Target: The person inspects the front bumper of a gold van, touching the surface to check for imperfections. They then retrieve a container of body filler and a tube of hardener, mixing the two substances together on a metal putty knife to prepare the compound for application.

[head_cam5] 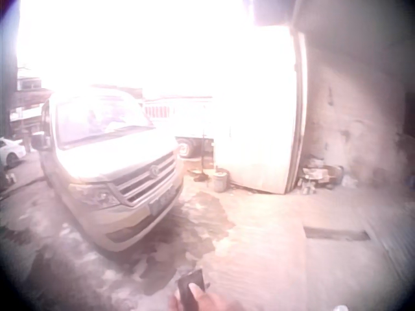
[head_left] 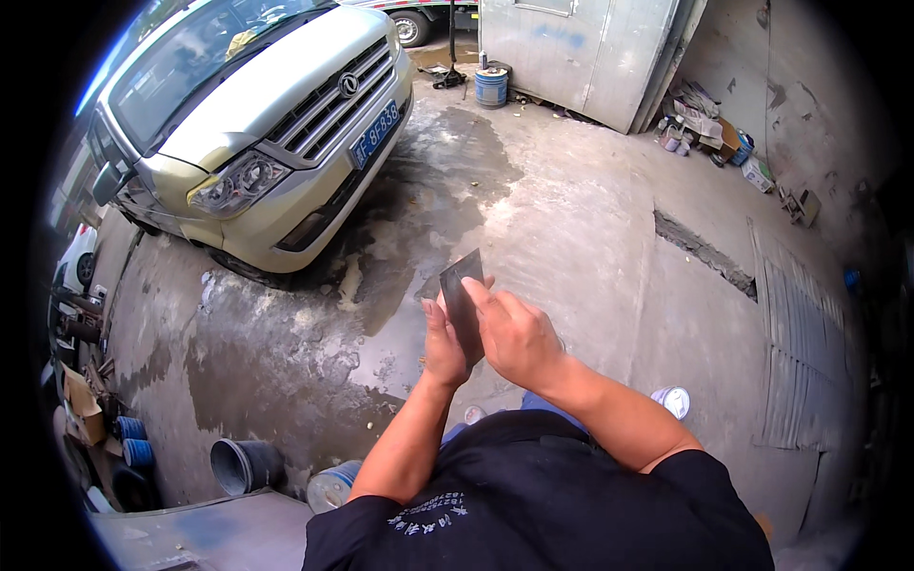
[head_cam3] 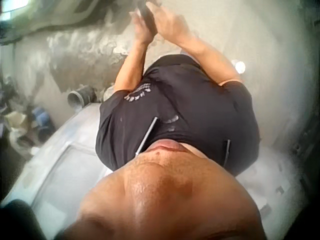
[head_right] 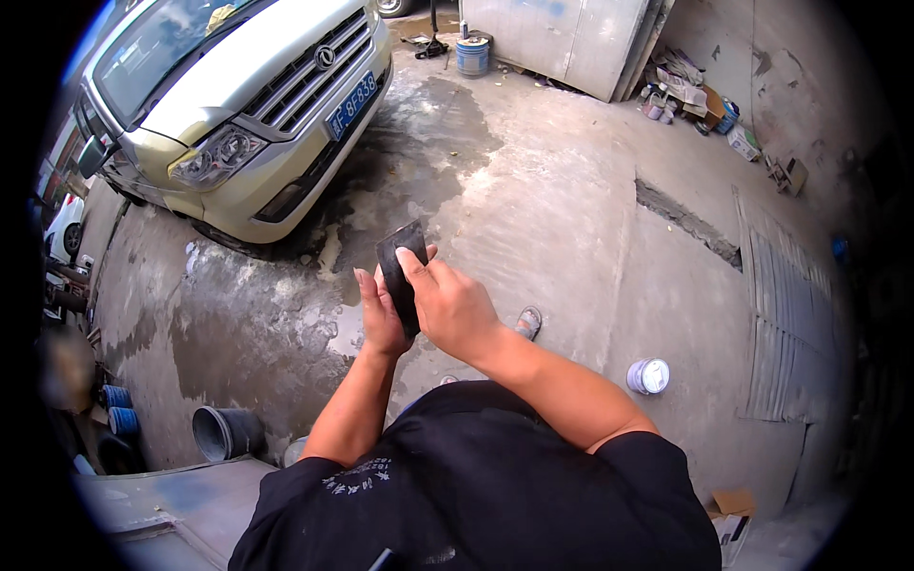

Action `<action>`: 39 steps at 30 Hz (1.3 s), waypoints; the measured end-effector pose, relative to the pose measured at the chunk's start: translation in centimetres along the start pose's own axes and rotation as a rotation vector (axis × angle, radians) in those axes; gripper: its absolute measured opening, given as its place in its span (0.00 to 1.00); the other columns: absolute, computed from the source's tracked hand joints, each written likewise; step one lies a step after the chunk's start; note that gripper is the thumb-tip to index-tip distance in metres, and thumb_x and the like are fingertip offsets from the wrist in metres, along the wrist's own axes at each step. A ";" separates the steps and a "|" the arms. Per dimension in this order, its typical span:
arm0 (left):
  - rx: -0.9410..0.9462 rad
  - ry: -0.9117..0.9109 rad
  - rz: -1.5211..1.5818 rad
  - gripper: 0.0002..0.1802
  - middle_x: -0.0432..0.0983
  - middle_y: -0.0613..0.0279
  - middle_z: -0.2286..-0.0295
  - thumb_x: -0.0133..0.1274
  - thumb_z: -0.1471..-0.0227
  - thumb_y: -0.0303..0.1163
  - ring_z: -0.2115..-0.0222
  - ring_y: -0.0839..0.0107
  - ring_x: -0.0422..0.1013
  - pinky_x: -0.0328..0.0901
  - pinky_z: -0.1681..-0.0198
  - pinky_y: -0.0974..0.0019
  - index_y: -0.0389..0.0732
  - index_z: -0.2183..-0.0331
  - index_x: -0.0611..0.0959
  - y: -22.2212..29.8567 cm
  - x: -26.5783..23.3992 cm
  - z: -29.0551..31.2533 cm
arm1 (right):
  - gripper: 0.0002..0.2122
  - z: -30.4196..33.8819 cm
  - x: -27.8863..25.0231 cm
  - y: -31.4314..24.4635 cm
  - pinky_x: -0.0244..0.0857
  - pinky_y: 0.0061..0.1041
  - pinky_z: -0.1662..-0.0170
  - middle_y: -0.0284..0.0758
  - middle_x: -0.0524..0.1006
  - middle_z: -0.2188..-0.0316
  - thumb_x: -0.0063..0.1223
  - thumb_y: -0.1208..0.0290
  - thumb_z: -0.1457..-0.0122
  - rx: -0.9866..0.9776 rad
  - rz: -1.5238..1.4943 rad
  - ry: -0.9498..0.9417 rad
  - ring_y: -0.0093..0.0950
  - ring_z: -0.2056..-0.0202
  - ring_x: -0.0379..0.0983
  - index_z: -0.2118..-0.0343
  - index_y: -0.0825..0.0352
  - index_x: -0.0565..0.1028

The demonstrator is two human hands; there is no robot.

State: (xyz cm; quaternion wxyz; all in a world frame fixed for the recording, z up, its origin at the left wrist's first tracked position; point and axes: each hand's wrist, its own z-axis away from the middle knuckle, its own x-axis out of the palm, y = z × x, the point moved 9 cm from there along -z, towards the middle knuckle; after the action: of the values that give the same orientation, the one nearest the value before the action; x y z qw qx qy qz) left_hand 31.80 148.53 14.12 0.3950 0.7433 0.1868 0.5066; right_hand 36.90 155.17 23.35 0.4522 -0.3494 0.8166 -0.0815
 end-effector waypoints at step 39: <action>-0.144 -0.012 -0.025 0.43 0.65 0.48 0.47 0.21 0.39 0.60 0.47 0.58 0.65 0.60 0.43 0.57 0.29 0.45 0.64 -0.6 -0.4 -1.5 | 0.14 0.9 0.8 7.2 0.69 0.25 0.67 0.41 0.78 0.73 0.49 0.76 0.43 0.391 -0.653 0.029 0.26 0.73 0.76 0.53 0.67 0.70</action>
State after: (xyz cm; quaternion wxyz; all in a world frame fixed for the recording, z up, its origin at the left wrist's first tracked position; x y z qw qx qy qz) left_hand 30.36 149.18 13.64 0.4548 0.7136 0.1568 0.5092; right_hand 33.74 160.12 19.06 0.4490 -0.4972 0.6375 -0.3804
